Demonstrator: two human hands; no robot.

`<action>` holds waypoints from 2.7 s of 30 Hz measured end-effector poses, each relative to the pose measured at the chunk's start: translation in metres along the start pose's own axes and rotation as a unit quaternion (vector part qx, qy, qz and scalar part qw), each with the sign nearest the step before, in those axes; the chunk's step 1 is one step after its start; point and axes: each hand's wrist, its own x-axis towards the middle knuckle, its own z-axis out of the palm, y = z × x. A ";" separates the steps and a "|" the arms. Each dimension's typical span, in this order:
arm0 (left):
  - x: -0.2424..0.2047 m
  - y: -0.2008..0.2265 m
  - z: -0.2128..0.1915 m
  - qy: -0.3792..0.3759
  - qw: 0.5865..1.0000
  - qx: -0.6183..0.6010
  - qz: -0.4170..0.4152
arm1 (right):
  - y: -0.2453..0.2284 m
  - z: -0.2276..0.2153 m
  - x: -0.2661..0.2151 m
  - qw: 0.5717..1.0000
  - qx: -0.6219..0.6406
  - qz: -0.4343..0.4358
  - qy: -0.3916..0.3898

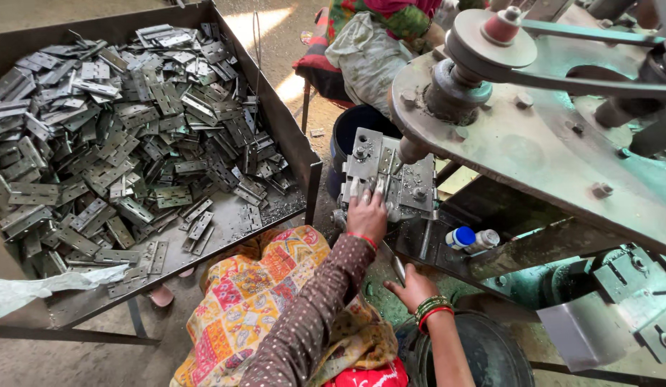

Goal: The person sits on the floor and repeatedly picks up small metal parts from a bin, places them on a grinding machine, and operates the lever to grind the parts. The person then returns the processed parts to the bin.

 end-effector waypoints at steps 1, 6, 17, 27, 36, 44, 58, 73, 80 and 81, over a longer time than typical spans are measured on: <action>0.007 -0.001 0.005 0.003 1.000 0.000 -0.004 | 0.000 0.000 -0.001 1.000 0.007 -0.001 0.013; 0.024 0.000 0.018 0.011 1.000 0.017 -0.021 | 0.008 0.007 0.007 0.999 0.022 -0.005 0.034; 0.017 0.000 0.016 0.038 0.999 0.013 -0.003 | 0.029 0.135 -0.001 0.986 0.090 0.002 0.138; 0.020 -0.005 0.010 0.035 0.999 0.024 0.014 | 0.033 0.059 0.021 0.998 0.022 -0.009 0.059; 0.044 -0.006 0.034 0.020 1.000 0.014 -0.015 | 0.030 0.128 0.010 0.983 0.099 0.016 0.151; 0.037 -0.009 0.028 -0.017 0.999 -0.027 0.001 | 0.041 0.089 0.021 0.992 0.090 -0.007 0.085; 0.058 -0.017 0.044 -0.049 0.998 -0.011 -0.023 | 0.026 0.132 0.005 0.982 0.125 0.015 0.143; -0.033 0.019 -0.045 0.116 0.992 0.018 0.050 | -0.012 0.017 -0.026 0.941 0.157 -0.007 0.298; -0.006 -0.003 -0.061 0.012 0.985 -0.167 0.051 | -0.011 0.016 -0.027 0.940 0.164 0.005 0.301; -0.002 -0.003 -0.062 -0.037 0.979 -0.201 0.003 | -0.011 0.018 -0.027 0.942 0.160 0.007 0.295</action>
